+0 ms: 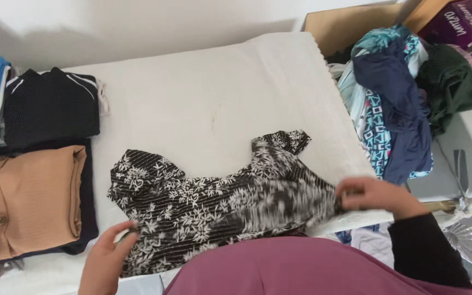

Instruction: The person folds two patterned shirts on a white surface and places them onto a stack of folded clothes.

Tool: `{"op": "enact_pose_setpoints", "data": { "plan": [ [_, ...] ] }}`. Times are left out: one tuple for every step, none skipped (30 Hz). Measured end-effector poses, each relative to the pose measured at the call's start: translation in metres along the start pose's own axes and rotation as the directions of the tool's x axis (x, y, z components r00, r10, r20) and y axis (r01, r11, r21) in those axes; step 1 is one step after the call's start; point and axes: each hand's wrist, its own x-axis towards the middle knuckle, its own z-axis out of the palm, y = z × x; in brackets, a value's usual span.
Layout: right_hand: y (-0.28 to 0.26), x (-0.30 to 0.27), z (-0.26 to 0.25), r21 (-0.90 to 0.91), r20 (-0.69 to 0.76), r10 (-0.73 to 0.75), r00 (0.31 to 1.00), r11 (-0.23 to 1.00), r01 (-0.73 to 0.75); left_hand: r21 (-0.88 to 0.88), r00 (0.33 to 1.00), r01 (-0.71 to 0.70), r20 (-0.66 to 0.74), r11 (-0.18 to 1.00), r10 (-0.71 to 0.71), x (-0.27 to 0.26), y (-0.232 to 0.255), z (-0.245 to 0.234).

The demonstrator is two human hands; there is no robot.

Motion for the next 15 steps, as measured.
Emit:
{"op": "enact_pose_setpoints", "data": {
  "plan": [
    [0.01,0.006,0.009,0.0,0.005,0.0,1.0,1.0,0.0,0.002,1.0,0.004,-0.001,1.0,-0.004,0.001,-0.003,0.003],
    [0.021,0.011,0.017,-0.159,0.045,0.062,0.997,0.986,-0.054,0.11,0.992,0.12,0.012,0.987,-0.122,0.002,-0.006,0.005],
    [0.031,0.016,0.025,-0.315,0.071,0.129,0.989,0.944,-0.1,0.215,0.972,0.228,0.011,0.95,-0.236,0.005,-0.008,0.008],
    [0.042,0.03,0.028,-0.314,0.071,0.128,0.989,0.944,-0.1,0.216,0.972,0.228,0.011,0.949,-0.236,0.006,-0.011,0.011],
    [0.052,0.043,0.031,-0.37,-0.047,0.169,0.985,0.913,-0.174,0.312,0.962,0.191,0.13,0.931,-0.241,0.007,-0.015,0.014],
    [0.063,0.056,0.034,-0.414,-0.166,0.198,0.966,0.875,-0.251,0.4,0.935,0.141,0.246,0.905,-0.255,0.007,-0.019,0.017],
    [0.072,0.067,0.028,-0.414,-0.167,0.198,0.966,0.875,-0.251,0.4,0.935,0.141,0.246,0.906,-0.254,0.011,-0.026,0.023],
    [0.08,0.079,0.022,-0.332,-0.385,0.077,0.92,0.918,-0.216,0.114,0.916,0.237,0.304,0.965,-0.261,0.015,-0.033,0.029],
    [0.088,0.092,0.015,-0.263,-0.587,-0.031,0.809,0.952,-0.154,-0.183,0.901,0.326,0.358,0.928,-0.246,0.018,-0.039,0.034],
    [0.064,0.087,0.009,-0.266,-0.585,-0.035,0.81,0.952,-0.152,-0.186,0.901,0.327,0.356,0.927,-0.246,0.03,-0.039,0.037],
    [0.04,0.082,0.005,-0.096,-0.618,-0.047,0.785,0.995,-0.016,-0.389,0.928,0.31,0.323,0.868,-0.187,0.043,-0.04,0.04],
    [0.017,0.077,0.001,0.075,-0.65,-0.05,0.758,0.989,0.129,-0.577,0.952,0.276,0.274,0.769,-0.136,0.055,-0.04,0.043],
    [0.038,0.112,-0.012,0.075,-0.653,-0.048,0.756,0.989,0.128,-0.577,0.952,0.275,0.277,0.769,-0.133,0.064,-0.023,0.031],
    [0.06,0.147,-0.026,-0.233,-0.638,-0.165,0.753,0.972,0.016,0.017,0.971,-0.125,0.206,0.992,0.119,0.073,-0.005,0.019],
    [0.078,0.184,-0.041,-0.518,-0.584,-0.275,0.764,0.851,-0.09,0.585,0.886,-0.463,0.3,0.665,0.353,0.082,0.012,0.005]
  ]
}}
